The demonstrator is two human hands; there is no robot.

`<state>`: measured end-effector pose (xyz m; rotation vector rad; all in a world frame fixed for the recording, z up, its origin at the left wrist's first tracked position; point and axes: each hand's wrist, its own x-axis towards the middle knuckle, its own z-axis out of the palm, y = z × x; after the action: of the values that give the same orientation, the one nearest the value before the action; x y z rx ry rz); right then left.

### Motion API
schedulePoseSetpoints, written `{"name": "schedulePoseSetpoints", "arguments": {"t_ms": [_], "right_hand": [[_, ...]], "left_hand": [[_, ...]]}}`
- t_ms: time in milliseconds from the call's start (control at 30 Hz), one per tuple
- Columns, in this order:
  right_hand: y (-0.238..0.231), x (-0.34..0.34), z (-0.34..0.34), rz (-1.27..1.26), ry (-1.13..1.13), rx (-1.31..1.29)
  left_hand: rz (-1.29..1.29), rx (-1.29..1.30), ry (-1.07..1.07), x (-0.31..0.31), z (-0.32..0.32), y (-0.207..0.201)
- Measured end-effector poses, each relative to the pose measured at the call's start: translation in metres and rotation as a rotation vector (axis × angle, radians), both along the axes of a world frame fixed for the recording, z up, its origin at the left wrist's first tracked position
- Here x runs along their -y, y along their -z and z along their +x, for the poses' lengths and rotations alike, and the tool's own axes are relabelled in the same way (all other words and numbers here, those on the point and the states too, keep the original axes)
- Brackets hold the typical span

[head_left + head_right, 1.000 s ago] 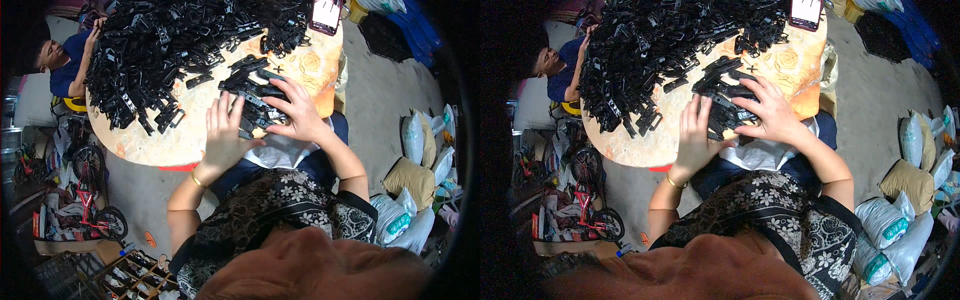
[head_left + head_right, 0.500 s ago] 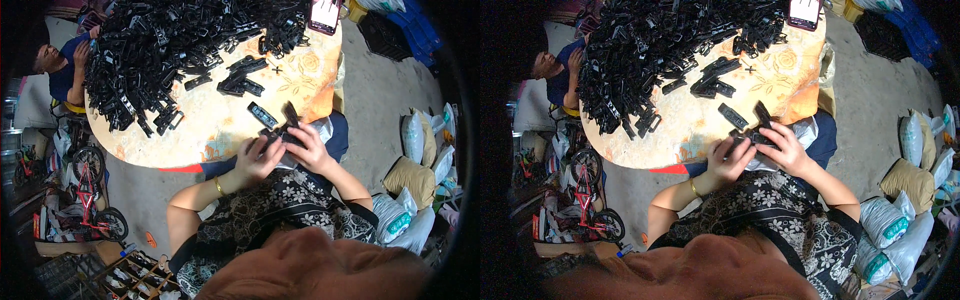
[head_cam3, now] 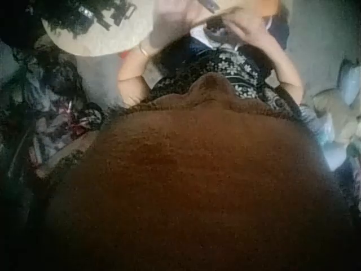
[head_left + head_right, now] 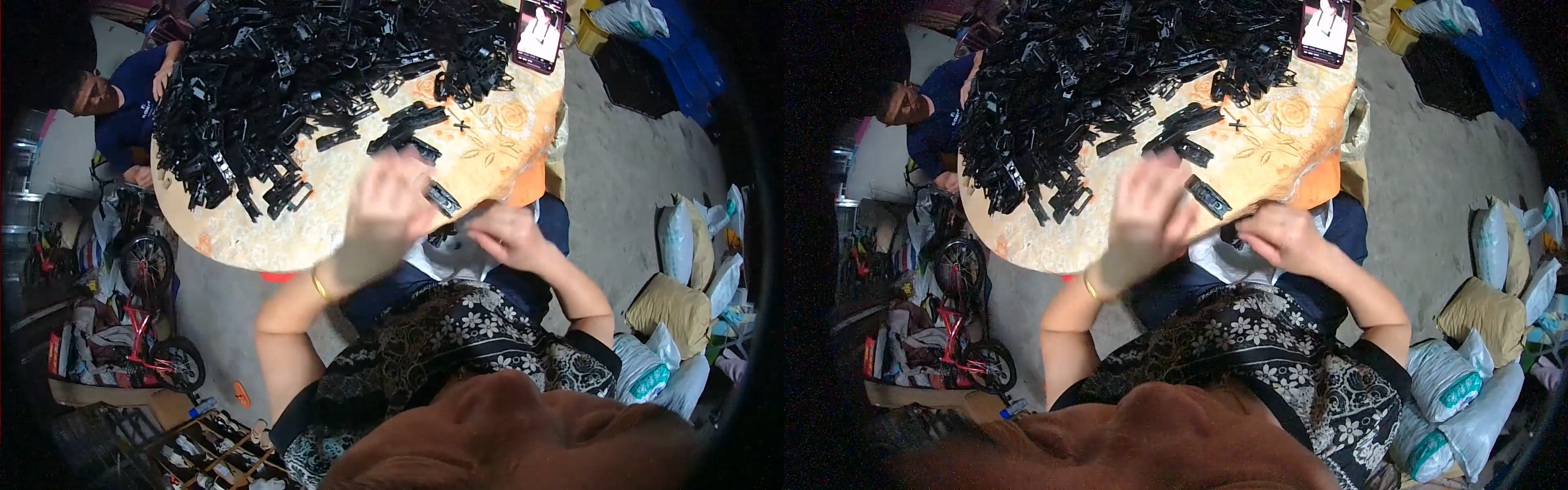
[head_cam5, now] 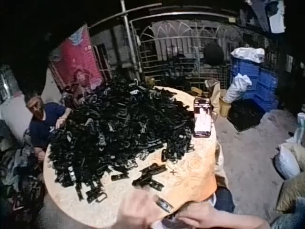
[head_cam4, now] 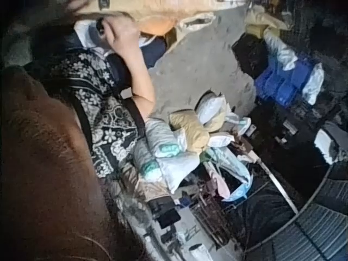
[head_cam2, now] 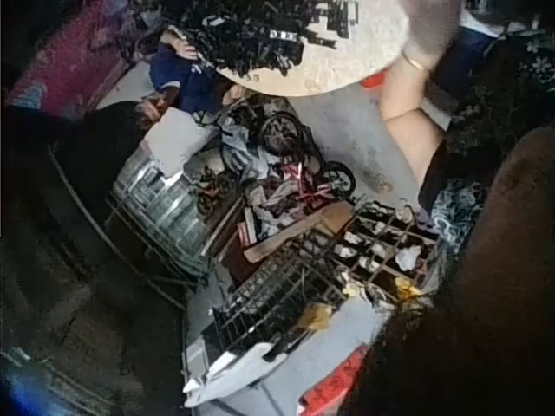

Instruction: The person assembles plastic components by picking pieces from a pile, snapping them together by hand, and placing the assembled parts onto the table.

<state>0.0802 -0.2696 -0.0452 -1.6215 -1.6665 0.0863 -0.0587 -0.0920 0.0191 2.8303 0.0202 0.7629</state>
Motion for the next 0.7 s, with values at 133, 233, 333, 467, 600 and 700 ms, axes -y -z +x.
{"name": "schedulePoseSetpoints", "arguments": {"t_ms": [133, 233, 333, 467, 600, 700], "right_hand": [[-0.038, -0.061, 0.028, 0.245, 0.177, 0.220], [-0.030, -0.100, 0.049, 0.136, 0.289, 0.234], [-0.026, -0.109, 0.047, 0.004, 0.286, 0.220], [-0.030, -0.098, 0.030, -0.044, 0.234, 0.236], [-0.027, -0.087, 0.017, -0.041, 0.200, 0.105], [-0.025, -0.062, 0.006, -0.008, 0.206, 0.095]], "left_hand": [[-0.123, -0.019, -0.063, -0.050, 0.030, 0.013], [-0.221, -0.200, -0.055, -0.056, 0.035, 0.019], [-0.213, -0.076, -0.062, -0.057, 0.031, 0.028], [-0.388, -0.082, -0.095, -0.057, 0.025, 0.030], [-0.507, -0.152, -0.007, -0.047, 0.025, 0.028], [-0.522, -0.173, 0.108, -0.027, 0.017, 0.024]]}}
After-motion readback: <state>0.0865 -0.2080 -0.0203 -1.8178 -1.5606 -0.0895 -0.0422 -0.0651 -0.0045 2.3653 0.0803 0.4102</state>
